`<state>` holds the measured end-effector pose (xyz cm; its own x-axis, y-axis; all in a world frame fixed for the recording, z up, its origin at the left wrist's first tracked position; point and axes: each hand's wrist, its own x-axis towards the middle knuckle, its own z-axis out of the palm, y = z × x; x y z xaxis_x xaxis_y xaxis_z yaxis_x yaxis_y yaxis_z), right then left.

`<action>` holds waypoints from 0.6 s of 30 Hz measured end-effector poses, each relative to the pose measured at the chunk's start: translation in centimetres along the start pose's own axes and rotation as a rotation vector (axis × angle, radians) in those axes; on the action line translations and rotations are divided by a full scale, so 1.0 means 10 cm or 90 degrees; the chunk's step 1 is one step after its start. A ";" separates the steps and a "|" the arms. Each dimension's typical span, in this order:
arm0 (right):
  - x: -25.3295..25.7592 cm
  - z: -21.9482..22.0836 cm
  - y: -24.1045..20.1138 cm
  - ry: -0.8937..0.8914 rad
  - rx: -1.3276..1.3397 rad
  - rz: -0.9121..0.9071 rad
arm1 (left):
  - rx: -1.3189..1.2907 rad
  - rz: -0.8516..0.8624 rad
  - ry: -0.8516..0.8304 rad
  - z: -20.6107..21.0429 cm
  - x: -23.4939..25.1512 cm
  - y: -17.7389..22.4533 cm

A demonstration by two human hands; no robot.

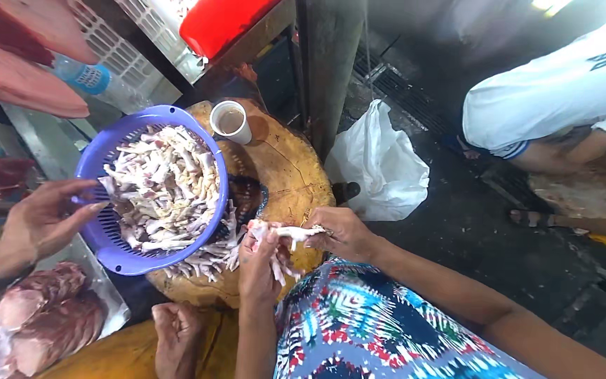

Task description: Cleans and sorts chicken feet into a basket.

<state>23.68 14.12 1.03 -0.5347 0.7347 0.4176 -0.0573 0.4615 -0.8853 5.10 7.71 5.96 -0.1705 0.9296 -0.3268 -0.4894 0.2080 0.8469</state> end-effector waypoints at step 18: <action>-0.11 0.10 -0.23 -0.197 0.021 0.144 | -0.181 0.053 0.255 0.02 0.33 -0.18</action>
<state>23.59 11.74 2.44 -0.7655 0.6291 0.1348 0.0659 0.2852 -0.9562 5.61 10.46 3.45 -0.5069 0.7382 -0.4451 -0.6641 -0.0052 0.7476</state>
